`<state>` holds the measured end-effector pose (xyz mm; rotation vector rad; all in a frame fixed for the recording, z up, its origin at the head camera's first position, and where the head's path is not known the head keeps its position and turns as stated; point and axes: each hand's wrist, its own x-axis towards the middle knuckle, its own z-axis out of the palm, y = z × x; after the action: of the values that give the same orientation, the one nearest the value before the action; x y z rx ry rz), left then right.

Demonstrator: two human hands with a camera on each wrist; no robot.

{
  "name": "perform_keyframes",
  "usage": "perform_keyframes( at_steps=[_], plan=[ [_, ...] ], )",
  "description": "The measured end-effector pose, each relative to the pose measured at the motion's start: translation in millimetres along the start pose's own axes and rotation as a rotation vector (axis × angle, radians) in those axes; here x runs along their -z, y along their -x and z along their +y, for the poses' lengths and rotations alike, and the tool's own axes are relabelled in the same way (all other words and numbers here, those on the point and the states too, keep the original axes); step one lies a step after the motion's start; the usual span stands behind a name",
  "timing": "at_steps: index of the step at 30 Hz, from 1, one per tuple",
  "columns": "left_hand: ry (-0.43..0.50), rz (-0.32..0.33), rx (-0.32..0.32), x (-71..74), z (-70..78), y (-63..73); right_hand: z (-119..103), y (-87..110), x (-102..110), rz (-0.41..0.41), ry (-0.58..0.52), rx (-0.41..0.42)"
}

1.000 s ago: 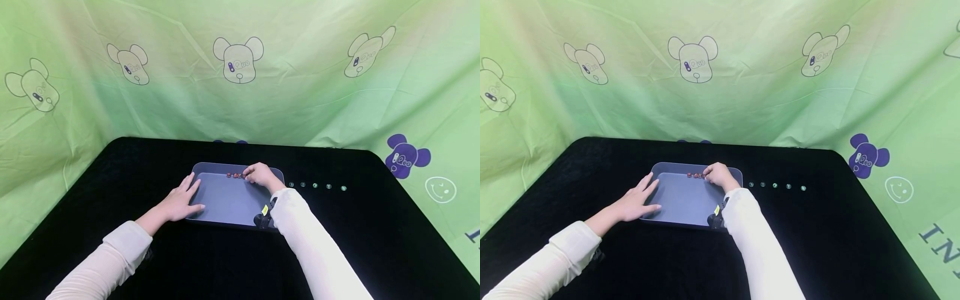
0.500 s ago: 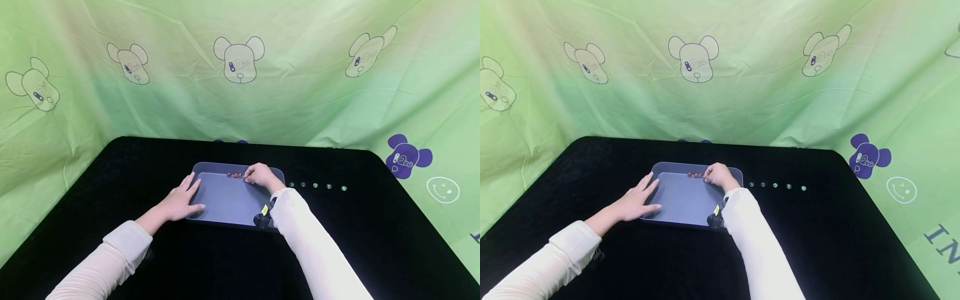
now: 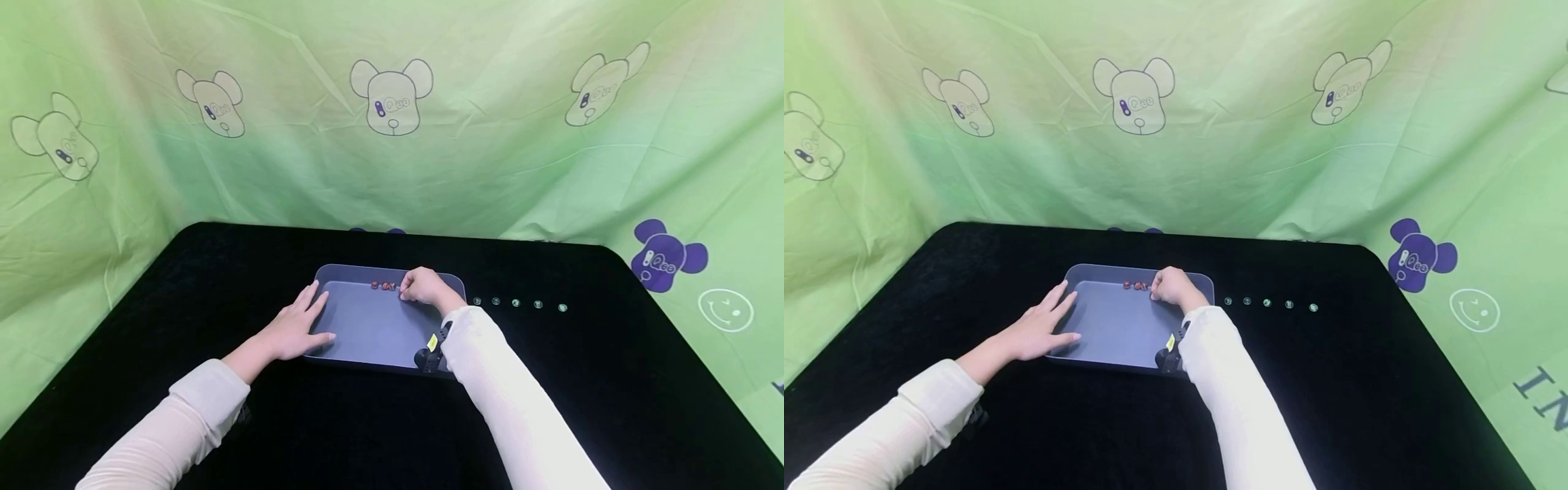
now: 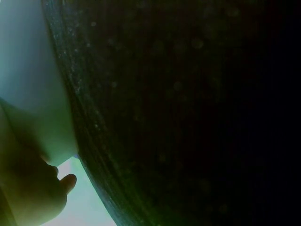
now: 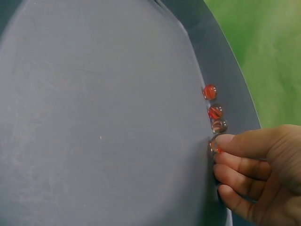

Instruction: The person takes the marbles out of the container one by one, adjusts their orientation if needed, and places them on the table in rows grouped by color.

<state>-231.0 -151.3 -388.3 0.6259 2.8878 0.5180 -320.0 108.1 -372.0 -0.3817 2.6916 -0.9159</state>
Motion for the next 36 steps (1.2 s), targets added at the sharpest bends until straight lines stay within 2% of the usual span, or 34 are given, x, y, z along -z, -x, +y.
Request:
perform_keyframes(
  at_steps=[10,19,26,31,36],
  plan=[
    [-0.001,-0.001,-0.014,-3.1,1.4,-2.6,3,8.8,9,-0.028,-0.064,-0.027],
    [-0.004,-0.005,-0.004,-1.9,1.8,-1.5,-2,17.9,15,-0.008,-0.173,0.056],
    [0.008,-0.004,-0.001,-0.6,2.4,3.0,-7,29.1,17,-0.006,-0.221,0.086],
    [0.006,-0.003,-0.001,0.8,3.4,4.1,-8,39.0,21,0.038,-0.245,0.11],
    [-0.004,-0.001,-0.005,1.3,3.3,3.3,-6,50.2,26,0.063,-0.328,0.132]
  ],
)
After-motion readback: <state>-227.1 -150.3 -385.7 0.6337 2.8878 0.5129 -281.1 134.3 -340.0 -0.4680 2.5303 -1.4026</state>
